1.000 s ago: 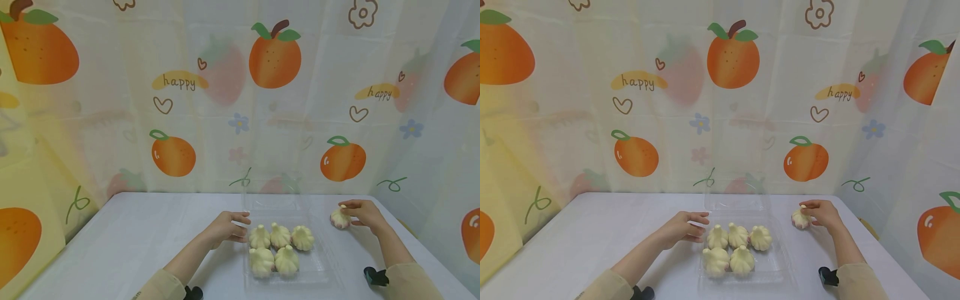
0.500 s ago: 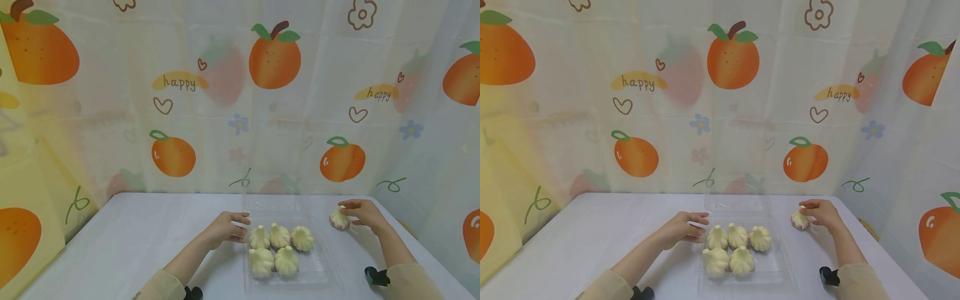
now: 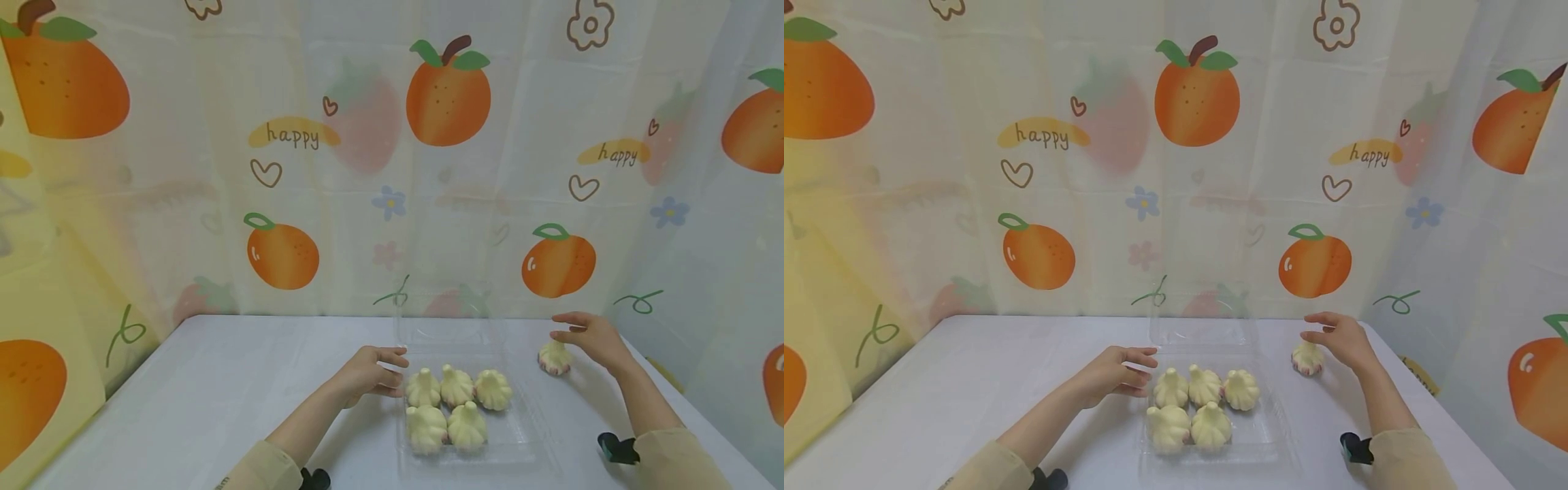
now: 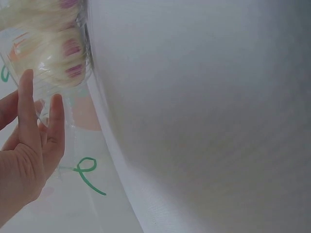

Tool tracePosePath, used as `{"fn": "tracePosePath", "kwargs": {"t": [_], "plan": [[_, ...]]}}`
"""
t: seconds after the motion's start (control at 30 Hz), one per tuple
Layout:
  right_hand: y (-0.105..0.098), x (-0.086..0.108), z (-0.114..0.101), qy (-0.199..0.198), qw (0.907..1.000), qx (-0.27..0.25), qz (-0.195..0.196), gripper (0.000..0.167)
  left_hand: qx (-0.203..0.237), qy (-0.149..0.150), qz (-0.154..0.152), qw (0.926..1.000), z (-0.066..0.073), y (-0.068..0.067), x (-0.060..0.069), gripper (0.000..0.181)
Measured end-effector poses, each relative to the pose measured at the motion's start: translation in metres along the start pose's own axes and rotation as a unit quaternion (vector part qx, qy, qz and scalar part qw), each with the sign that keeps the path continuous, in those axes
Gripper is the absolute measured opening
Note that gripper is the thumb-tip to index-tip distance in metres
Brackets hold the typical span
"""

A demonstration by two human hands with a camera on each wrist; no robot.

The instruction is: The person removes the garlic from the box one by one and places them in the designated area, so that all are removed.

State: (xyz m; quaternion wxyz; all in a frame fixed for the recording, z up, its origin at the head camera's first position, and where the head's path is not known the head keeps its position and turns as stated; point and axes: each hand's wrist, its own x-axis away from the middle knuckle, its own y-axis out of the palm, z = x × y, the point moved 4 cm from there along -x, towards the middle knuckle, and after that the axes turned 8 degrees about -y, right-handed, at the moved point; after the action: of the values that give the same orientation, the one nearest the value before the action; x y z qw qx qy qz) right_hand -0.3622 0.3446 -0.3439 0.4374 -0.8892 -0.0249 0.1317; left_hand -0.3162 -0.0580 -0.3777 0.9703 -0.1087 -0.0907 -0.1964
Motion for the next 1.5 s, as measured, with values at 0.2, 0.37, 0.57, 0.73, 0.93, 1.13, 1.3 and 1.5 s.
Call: {"fn": "tracePosePath", "kwargs": {"t": [0.2,0.37,0.57,0.73,0.93,1.13,1.3,1.5], "plan": [[-0.006,-0.004,-0.017,-0.027,0.9989,-0.003,0.039,0.06,-0.003,-0.001,0.002,1.0,0.0,0.0,0.0,0.04],[-0.01,-0.003,-0.035,-0.048,0.9977,-0.007,0.048,0.06,-0.004,-0.003,0.004,1.0,0.0,0.0,0.0,0.041],[-0.009,0.001,-0.058,-0.093,0.9936,-0.048,0.044,0.056,-0.004,-0.004,0.005,1.0,0.001,0.001,0.0,0.041],[-0.005,0.003,-0.078,-0.123,0.9891,-0.078,0.023,0.05,-0.004,-0.006,0.006,1.0,0.0,0.001,0.0,0.041],[0.003,0.008,-0.094,-0.157,0.9806,-0.117,-0.007,0.044,-0.003,-0.004,0.005,1.0,0.0,0.001,0.0,0.041],[0.01,0.011,-0.104,-0.18,0.9735,-0.138,-0.029,0.041,-0.003,-0.002,0.003,1.0,0.0,0.001,0.0,0.041],[0.015,0.014,-0.112,-0.2,0.9652,-0.16,-0.05,0.039,-0.003,-0.001,0.0,1.0,0.0,0.001,0.0,0.041],[0.024,0.018,-0.119,-0.207,0.9542,-0.193,-0.096,0.04,-0.002,-0.002,0.001,1.0,0.0,0.001,0.001,0.041]]}}
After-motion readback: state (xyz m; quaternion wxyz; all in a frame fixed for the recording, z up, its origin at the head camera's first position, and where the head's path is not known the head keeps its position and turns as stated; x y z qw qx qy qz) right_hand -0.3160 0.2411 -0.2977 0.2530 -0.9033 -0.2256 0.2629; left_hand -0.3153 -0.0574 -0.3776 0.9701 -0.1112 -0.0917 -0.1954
